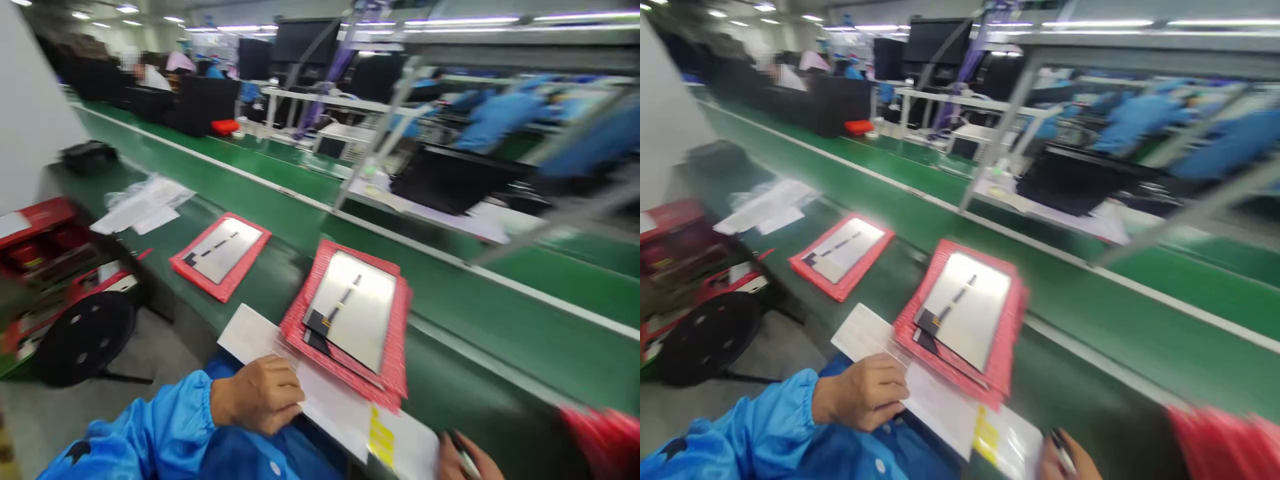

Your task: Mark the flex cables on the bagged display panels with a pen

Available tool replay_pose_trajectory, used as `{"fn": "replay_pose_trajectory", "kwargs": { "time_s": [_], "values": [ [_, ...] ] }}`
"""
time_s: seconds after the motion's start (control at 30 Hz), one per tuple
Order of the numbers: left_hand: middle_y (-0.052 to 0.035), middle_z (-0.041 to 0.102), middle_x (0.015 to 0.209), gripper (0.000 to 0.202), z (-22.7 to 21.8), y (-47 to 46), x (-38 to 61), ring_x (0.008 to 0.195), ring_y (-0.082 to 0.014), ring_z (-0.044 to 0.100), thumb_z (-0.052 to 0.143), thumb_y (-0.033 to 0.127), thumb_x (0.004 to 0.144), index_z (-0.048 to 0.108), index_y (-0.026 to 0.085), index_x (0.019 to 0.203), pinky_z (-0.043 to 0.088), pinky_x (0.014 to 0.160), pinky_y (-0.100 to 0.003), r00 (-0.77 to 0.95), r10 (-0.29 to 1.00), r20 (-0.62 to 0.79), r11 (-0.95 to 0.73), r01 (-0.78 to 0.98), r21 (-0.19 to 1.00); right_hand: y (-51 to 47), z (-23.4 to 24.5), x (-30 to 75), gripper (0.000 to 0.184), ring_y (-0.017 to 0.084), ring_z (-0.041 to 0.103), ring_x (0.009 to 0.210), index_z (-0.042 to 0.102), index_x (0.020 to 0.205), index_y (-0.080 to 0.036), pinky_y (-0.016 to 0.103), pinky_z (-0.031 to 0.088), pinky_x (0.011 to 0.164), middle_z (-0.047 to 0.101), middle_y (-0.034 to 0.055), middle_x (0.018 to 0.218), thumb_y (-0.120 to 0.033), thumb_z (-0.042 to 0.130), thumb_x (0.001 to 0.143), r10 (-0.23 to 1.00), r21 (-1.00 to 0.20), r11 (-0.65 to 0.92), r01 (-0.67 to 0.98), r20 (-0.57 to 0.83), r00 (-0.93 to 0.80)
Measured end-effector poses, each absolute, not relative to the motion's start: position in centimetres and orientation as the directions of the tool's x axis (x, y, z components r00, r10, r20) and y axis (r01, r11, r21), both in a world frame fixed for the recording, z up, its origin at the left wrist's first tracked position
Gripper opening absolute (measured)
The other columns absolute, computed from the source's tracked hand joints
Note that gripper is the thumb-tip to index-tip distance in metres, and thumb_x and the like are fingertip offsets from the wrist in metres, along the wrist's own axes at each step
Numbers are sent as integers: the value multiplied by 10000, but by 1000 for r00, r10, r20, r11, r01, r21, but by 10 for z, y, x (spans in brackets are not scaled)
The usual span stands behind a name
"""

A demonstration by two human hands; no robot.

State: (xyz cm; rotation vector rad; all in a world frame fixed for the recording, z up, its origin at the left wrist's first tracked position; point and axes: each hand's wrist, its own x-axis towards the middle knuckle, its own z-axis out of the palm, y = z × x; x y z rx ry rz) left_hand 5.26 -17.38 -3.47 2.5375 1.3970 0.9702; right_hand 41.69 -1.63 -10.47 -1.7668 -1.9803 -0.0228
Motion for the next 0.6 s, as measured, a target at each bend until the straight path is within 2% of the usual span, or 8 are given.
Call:
{"fn": "replay_pose_trajectory", "kwargs": {
  "time_s": [0.07, 0.1, 0.2, 0.33, 0.4, 0.47, 0.53, 0.6],
  "values": [
    [-91, 711, 929, 116, -28, -173, 60, 923, -221, 667, 565, 229, 976, 653, 159, 1001, 562, 901, -379, 482, 763, 431, -636, 678, 369, -38, -100, 422, 366, 336, 733, 677, 831, 1049, -250, 378, 480, 491, 799, 154, 864, -484, 609, 877, 912, -307, -8, 952, 389, 133],
    [-98, 710, 972, 119, -25, -171, 63, 973, -233, 665, 564, 215, 976, 650, 161, 1037, 556, 937, -396, 527, 755, 390, -653, 660, 371, -44, -97, 420, 405, 319, 735, 681, 831, 1028, -203, 365, 488, 530, 810, 163, 885, -480, 586, 862, 898, -343, -32, 939, 403, 178],
    [-135, 694, 1171, 214, -23, -163, 72, 1163, -290, 638, 593, 198, 967, 634, 161, 1173, 517, 1051, -471, 648, 726, 230, -684, 651, 328, -46, -89, 408, 380, 304, 741, 767, 817, 937, -143, 355, 514, 649, 814, 189, 924, -428, 587, 834, 862, -566, 84, 820, 455, 225],
    [-175, 584, 1469, 420, -35, -152, 88, 1367, -357, 549, 641, 244, 961, 570, 167, 1368, 445, 1152, -540, 740, 665, 95, -739, 636, 221, -50, -77, 400, 347, 267, 731, 824, 790, 911, -174, 345, 536, 756, 800, 149, 929, -452, 584, 901, 850, -644, 103, 758, 454, 269],
    [-177, 531, 1544, 487, -44, -144, 97, 1411, -366, 524, 651, 254, 958, 538, 169, 1424, 444, 1162, -531, 784, 616, 78, -780, 593, 202, -59, -69, 399, 376, 239, 711, 784, 776, 875, -181, 332, 535, 766, 774, 116, 855, -487, 570, 946, 852, -700, 120, 704, 437, 289],
    [-177, 502, 1578, 532, -52, -133, 106, 1422, -374, 524, 663, 263, 951, 520, 166, 1455, 460, 1158, -518, 832, 548, 83, -829, 527, 189, -67, -61, 398, 465, 214, 695, 772, 767, 890, -178, 314, 537, 753, 750, 97, 837, -509, 470, 1027, 853, -765, 121, 632, 406, 328],
    [-173, 483, 1599, 559, -56, -120, 114, 1439, -373, 515, 655, 281, 961, 498, 165, 1485, 463, 1168, -511, 870, 479, 116, -871, 455, 186, -74, -56, 396, 567, 196, 685, 766, 770, 906, -174, 294, 535, 715, 730, 83, 835, -532, 365, 1076, 864, -825, 114, 553, 357, 354],
    [-160, 476, 1608, 558, -57, -107, 121, 1477, -354, 476, 615, 307, 994, 471, 173, 1517, 446, 1196, -499, 885, 435, 167, -893, 401, 202, -79, -55, 395, 654, 178, 660, 697, 776, 844, -173, 274, 514, 640, 689, 59, 749, -583, 326, 1083, 888, -873, 97, 477, 292, 354]
  ]
}}
